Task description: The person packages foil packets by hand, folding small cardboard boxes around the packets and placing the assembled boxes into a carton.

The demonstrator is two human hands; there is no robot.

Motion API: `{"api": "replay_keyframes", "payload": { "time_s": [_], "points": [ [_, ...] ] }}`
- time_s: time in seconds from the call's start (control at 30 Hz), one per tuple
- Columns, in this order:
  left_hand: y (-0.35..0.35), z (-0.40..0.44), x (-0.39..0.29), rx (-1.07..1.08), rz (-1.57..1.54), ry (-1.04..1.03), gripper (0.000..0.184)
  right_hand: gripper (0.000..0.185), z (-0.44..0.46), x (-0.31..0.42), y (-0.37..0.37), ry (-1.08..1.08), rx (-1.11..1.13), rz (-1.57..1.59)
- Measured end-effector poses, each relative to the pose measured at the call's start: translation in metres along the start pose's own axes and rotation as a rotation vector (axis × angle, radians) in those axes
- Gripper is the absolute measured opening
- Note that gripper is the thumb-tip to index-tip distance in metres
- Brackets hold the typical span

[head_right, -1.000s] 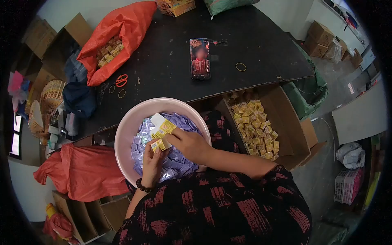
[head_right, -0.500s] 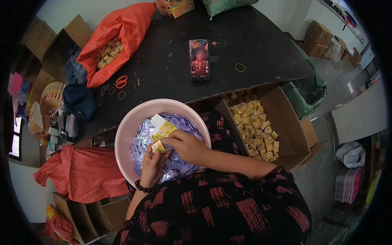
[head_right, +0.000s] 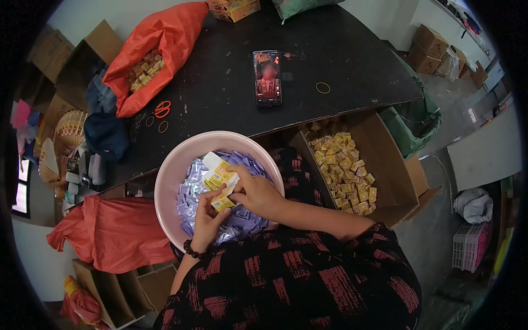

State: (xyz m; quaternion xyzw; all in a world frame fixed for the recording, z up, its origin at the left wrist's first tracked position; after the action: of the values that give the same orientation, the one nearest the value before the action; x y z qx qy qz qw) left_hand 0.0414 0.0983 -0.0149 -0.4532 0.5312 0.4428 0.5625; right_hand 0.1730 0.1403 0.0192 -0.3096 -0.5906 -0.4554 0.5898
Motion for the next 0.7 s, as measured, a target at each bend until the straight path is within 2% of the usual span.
{"api": "replay_keyframes", "payload": {
  "time_s": [0.07,0.13,0.17,0.2,0.23,0.27,0.33,0.4,0.57,0.63,0.7],
  "points": [
    [0.005,-0.002,0.011,-0.004,-0.054,0.047,0.043,0.049,-0.002,-0.002,-0.003,-0.04,0.013,0.053],
    [0.009,-0.004,0.018,-0.013,-0.107,0.097,0.042,0.051,-0.007,0.003,0.005,0.025,-0.111,0.138],
    [0.012,-0.004,0.023,-0.055,-0.236,0.153,0.038,0.051,-0.008,0.002,0.005,0.025,-0.109,0.139],
    [0.014,-0.004,0.029,-0.095,-0.366,0.207,0.035,0.045,-0.01,0.014,0.006,0.176,-0.106,-0.015],
    [0.012,-0.004,0.027,-0.095,-0.367,0.206,0.035,0.04,-0.014,0.025,0.005,0.325,-0.104,-0.17],
    [0.003,-0.005,0.023,-0.048,-0.484,0.205,0.035,0.04,-0.014,0.021,0.006,0.325,-0.104,-0.172],
    [-0.004,-0.005,0.013,-0.001,-0.601,0.202,0.036,0.026,-0.018,0.029,-0.003,0.517,-0.04,-0.287],
    [-0.016,-0.008,0.019,0.023,-0.829,0.392,0.041,0.024,-0.021,0.034,-0.01,0.569,-0.014,-0.315],
    [-0.015,-0.012,0.014,0.09,-0.782,0.368,0.043,0.024,-0.032,0.051,-0.023,0.656,0.049,-0.275],
    [-0.017,-0.012,0.013,0.127,-0.799,0.352,0.041,0.022,-0.03,0.044,-0.029,0.592,0.09,-0.333],
    [-0.017,-0.011,0.025,0.128,-0.69,0.383,0.038,0.024,-0.028,0.034,-0.028,0.538,0.097,-0.297]
  ]
}}
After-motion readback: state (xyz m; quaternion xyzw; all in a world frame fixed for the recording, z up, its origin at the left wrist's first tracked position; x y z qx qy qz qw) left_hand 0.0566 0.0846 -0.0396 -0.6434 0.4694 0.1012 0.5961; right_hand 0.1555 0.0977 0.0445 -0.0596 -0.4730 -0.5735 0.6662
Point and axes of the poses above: each hand's wrist, its own z-axis towards the middle knuckle, its own y-axis out of the back of the hand, x = y × z, the point moved 9 cm from there along z, towards the middle knuckle, and after that the axes turned 8 degrees about z, right-handed, at the moved point
